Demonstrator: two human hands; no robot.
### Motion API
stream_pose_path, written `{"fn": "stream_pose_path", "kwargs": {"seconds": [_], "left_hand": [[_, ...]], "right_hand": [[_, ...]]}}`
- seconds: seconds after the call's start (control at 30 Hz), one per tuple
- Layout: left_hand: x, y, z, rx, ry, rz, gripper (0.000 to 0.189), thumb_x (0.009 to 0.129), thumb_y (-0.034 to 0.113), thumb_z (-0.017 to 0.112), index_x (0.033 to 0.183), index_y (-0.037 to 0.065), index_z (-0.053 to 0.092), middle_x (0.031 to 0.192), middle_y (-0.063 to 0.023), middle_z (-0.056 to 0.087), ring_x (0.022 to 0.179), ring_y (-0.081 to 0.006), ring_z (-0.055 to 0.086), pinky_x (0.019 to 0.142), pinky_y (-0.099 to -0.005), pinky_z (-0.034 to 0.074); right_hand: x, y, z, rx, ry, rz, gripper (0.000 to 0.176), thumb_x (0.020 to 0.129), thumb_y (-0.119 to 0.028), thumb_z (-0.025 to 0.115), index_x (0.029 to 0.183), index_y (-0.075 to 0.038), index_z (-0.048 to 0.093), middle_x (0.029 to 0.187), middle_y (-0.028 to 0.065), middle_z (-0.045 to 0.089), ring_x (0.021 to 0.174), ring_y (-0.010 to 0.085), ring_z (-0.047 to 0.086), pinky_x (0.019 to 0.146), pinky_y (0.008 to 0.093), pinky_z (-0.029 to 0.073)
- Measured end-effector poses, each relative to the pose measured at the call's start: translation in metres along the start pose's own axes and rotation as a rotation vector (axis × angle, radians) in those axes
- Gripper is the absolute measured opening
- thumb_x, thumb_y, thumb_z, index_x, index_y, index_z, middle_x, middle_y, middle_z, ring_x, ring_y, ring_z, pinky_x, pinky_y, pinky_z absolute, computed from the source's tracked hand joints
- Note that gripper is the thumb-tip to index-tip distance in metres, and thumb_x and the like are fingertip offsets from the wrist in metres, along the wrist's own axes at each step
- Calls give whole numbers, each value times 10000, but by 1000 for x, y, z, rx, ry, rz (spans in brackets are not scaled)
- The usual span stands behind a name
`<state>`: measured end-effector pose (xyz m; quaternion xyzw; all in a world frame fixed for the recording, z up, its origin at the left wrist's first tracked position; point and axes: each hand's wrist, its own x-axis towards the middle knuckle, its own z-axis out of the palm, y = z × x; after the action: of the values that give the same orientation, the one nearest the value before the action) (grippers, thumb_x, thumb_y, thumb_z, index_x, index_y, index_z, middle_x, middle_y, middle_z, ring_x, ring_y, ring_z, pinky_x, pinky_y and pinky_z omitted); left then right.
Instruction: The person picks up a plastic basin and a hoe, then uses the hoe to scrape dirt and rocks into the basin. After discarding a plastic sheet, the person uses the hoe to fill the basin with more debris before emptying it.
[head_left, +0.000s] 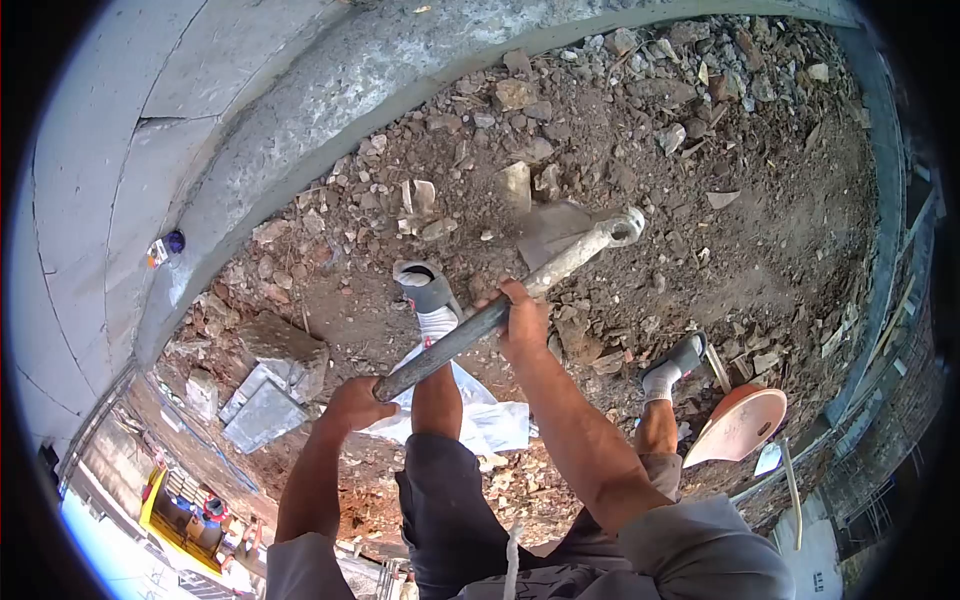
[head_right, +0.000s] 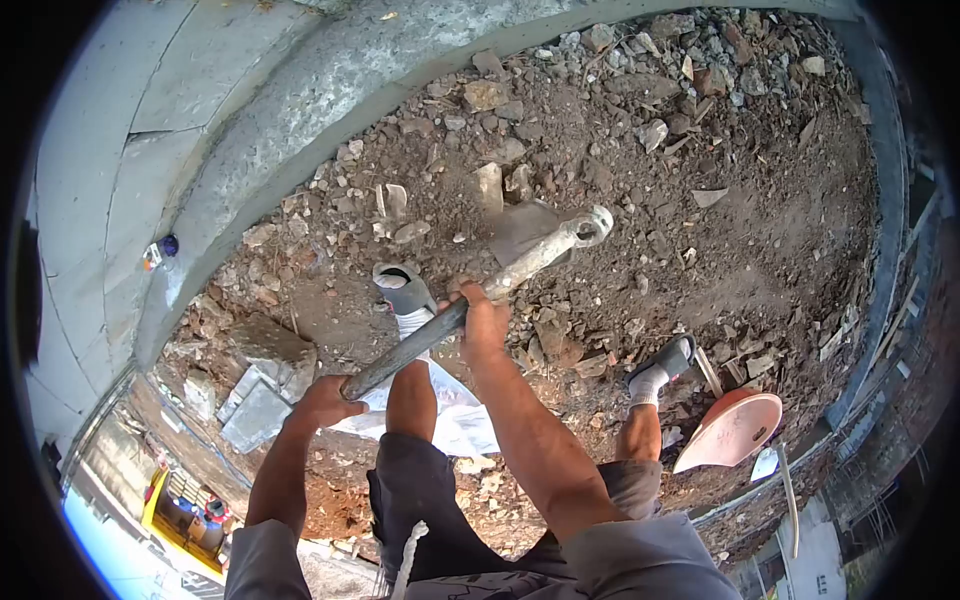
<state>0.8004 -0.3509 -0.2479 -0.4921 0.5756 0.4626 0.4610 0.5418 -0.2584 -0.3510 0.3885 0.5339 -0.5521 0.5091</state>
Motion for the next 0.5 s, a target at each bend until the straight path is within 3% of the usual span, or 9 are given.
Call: {"fn": "stream_pose_path", "kwargs": {"seconds": [0.03, 0.07, 0.1, 0.13, 0.23, 0.37, 0.43, 0.5], "left_hand": [[13, 20, 19, -17, -45, 84, 515, 686, 353, 782, 1086, 52, 660, 962, -159, 689, 870, -270, 664, 811, -371, 494], [27, 43, 42, 24, -57, 174, 502, 695, 368, 765, 1069, 50, 662, 961, -167, 687, 880, -297, 665, 812, -383, 499], [39, 71, 63, -20, -70, 178, 512, 696, 390, 750, 1068, 50, 659, 943, -183, 685, 900, -323, 663, 806, -392, 505], [61, 88, 90, -53, -91, 325, 504, 690, 375, 737, 1072, 56, 655, 919, -191, 683, 902, -330, 664, 793, -394, 511], [76, 177, 99, -30, -177, 356, 480, 674, 394, 706, 992, 40, 643, 886, -183, 686, 848, -330, 666, 765, -421, 503], [81, 200, 58, -104, -130, 345, 443, 703, 380, 729, 962, 32, 637, 787, -134, 673, 725, -261, 659, 666, -388, 504], [68, 168, 32, -298, -198, 232, 389, 735, 310, 762, 960, 26, 621, 703, -64, 613, 598, -166, 592, 544, -328, 470], [38, 123, 15, -477, -212, 59, 427, 714, 282, 781, 987, -2, 617, 736, -79, 621, 563, -185, 585, 551, -320, 482]], "right_hand": [[3, -20, -21, -41, 51, -68, 139, 804, -94, 634, 875, 0, 560, 697, 98, 555, 568, 251, 594, 586, 412, 567], [7, -41, -47, 6, 90, -101, 199, 780, -103, 667, 897, 18, 561, 688, 107, 566, 524, 254, 582, 513, 375, 528], [5, -67, -67, -52, 164, -196, 191, 784, -99, 649, 906, 16, 556, 686, 113, 552, 529, 261, 578, 508, 392, 529], [1, -95, -83, -59, 244, -210, 157, 791, -90, 625, 893, 2, 550, 674, 107, 531, 530, 262, 566, 507, 411, 523], [35, -157, -145, -79, 349, -326, 117, 789, -103, 600, 844, -28, 529, 659, 86, 503, 521, 230, 518, 495, 392, 486], [86, -178, -113, -105, 354, -277, 126, 792, -83, 602, 863, -8, 531, 641, 83, 471, 500, 238, 507, 469, 385, 474], [96, -147, -61, -157, 323, -218, 173, 764, -61, 626, 885, -5, 516, 674, 86, 497, 513, 236, 520, 479, 398, 484], [85, -95, -4, -256, 377, -214, 104, 747, -7, 616, 817, 47, 561, 697, 117, 523, 498, 228, 511, 445, 377, 477]]}}
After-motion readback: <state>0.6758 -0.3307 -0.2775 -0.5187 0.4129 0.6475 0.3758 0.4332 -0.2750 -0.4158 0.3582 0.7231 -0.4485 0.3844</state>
